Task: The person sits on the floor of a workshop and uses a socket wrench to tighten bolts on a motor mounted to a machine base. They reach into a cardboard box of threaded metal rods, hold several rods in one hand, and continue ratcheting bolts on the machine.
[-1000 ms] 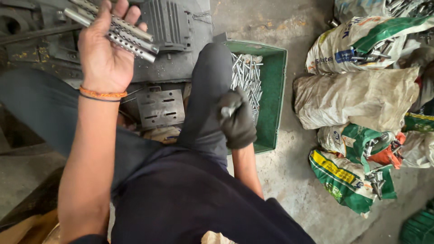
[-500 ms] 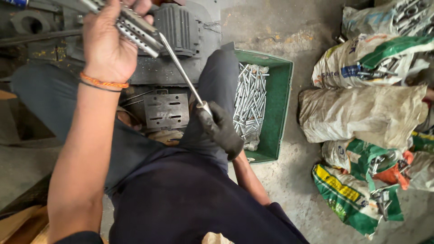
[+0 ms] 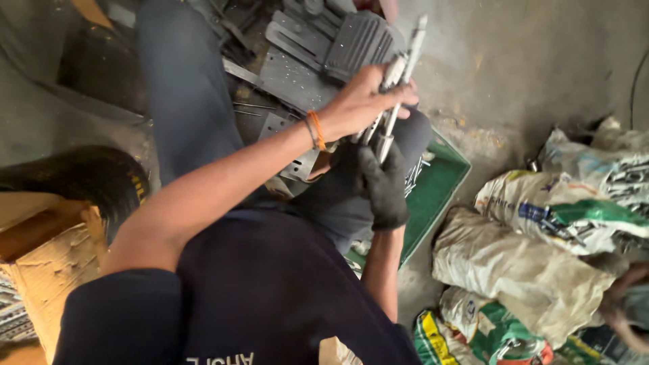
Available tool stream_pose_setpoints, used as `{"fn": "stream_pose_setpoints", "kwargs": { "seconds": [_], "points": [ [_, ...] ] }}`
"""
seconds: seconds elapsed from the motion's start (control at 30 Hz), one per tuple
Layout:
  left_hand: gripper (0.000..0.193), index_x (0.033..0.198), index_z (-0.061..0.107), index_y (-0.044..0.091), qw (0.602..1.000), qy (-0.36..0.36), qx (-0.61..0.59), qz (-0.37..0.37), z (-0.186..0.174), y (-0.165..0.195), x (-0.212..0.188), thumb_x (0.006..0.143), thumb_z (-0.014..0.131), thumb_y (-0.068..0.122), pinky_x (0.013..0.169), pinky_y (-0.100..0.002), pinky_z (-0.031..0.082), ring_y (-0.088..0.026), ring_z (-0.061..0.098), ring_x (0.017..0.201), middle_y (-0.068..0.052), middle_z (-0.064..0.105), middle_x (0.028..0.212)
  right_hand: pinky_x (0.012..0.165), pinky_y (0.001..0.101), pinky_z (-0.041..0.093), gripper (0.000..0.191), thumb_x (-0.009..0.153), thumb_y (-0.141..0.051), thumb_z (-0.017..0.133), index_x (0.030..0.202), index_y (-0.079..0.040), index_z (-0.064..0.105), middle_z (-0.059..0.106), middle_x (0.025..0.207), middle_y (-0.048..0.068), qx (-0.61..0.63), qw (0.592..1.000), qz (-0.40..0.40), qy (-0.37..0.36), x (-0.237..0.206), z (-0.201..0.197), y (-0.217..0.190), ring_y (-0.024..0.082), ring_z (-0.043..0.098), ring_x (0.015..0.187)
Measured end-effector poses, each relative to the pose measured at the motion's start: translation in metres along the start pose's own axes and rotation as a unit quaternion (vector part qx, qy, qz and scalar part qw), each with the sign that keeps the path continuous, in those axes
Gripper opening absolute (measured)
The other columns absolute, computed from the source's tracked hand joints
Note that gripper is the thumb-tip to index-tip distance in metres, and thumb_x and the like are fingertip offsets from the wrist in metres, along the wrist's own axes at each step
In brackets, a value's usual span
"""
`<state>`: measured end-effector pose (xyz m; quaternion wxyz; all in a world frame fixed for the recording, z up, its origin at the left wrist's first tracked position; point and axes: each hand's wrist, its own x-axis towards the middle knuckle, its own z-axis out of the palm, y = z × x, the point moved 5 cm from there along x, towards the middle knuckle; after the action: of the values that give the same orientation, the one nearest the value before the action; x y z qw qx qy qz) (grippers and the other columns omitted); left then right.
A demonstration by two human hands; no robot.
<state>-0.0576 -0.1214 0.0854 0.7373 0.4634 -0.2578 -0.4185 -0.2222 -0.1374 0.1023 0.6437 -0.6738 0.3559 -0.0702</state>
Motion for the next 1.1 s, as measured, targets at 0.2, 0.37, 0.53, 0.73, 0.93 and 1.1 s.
{"fn": "stream_pose_setpoints", "kwargs": {
  "seconds": [0.2,0.37,0.53,0.73,0.93,1.1],
  "points": [
    [0.033,0.139,0.059,0.006,0.987,0.072,0.026,0.142,-0.065,0.002,0.011,0.110,0.067,0.021,0.075,-0.030,0.068,-0.016,0.073,0.103,-0.006,0.065,0.128,0.040,0.0257,0.036,0.017,0.104,-0.017,0.062,0.108,-0.002,0.056,0.051,0.066,0.000,0.127,0.991,0.048,-0.003,0.062,0.033,-0.003,0.010,0.047,0.047],
    [0.037,0.135,0.070,0.016,0.963,0.244,0.077,-0.080,-0.123,-0.019,-0.014,0.104,0.065,0.035,0.043,-0.024,0.037,-0.005,0.047,0.051,0.003,0.052,0.066,0.036,0.0265,0.033,0.022,0.101,-0.025,0.063,0.106,-0.004,0.063,0.043,0.061,-0.005,0.157,0.986,0.031,-0.038,0.124,0.052,0.008,0.007,0.040,0.043],
    [0.034,0.105,0.070,-0.002,0.970,0.207,-0.007,-0.125,-0.144,-0.036,0.003,0.102,0.077,0.031,0.043,-0.025,0.040,-0.007,0.046,0.048,0.004,0.050,0.064,0.038,0.0297,0.039,0.027,0.102,-0.027,0.065,0.101,-0.001,0.058,0.054,0.068,0.000,0.156,0.986,0.051,-0.037,0.179,0.073,0.017,0.009,0.046,0.047],
    [0.036,0.105,0.075,0.006,0.964,0.238,0.044,-0.113,-0.161,-0.048,0.017,0.095,0.078,0.041,0.045,-0.024,0.042,-0.006,0.050,0.053,0.004,0.061,0.076,0.035,0.0327,0.043,0.023,0.094,-0.026,0.066,0.099,-0.006,0.055,0.057,0.068,0.002,0.174,0.980,0.098,-0.025,0.203,0.100,0.028,0.011,0.050,0.044],
    [0.046,0.103,0.074,0.005,0.950,0.228,-0.044,-0.210,-0.163,-0.068,0.016,0.087,0.081,0.048,0.059,-0.026,0.053,-0.009,0.065,0.069,0.000,0.071,0.088,0.039,0.0296,0.041,0.027,0.097,-0.026,0.067,0.093,-0.002,0.058,0.059,0.065,0.004,0.136,0.986,0.091,-0.029,0.214,0.119,0.034,0.012,0.053,0.048],
    [0.042,0.107,0.073,0.008,0.937,0.161,-0.220,-0.220,-0.153,-0.077,0.019,0.088,0.080,0.045,0.069,-0.027,0.057,-0.010,0.069,0.077,0.001,0.072,0.093,0.036,0.0313,0.040,0.020,0.092,-0.020,0.066,0.091,-0.003,0.055,0.054,0.058,0.003,0.155,0.984,0.087,-0.001,0.214,0.127,0.035,0.013,0.050,0.042]
  ]
}}
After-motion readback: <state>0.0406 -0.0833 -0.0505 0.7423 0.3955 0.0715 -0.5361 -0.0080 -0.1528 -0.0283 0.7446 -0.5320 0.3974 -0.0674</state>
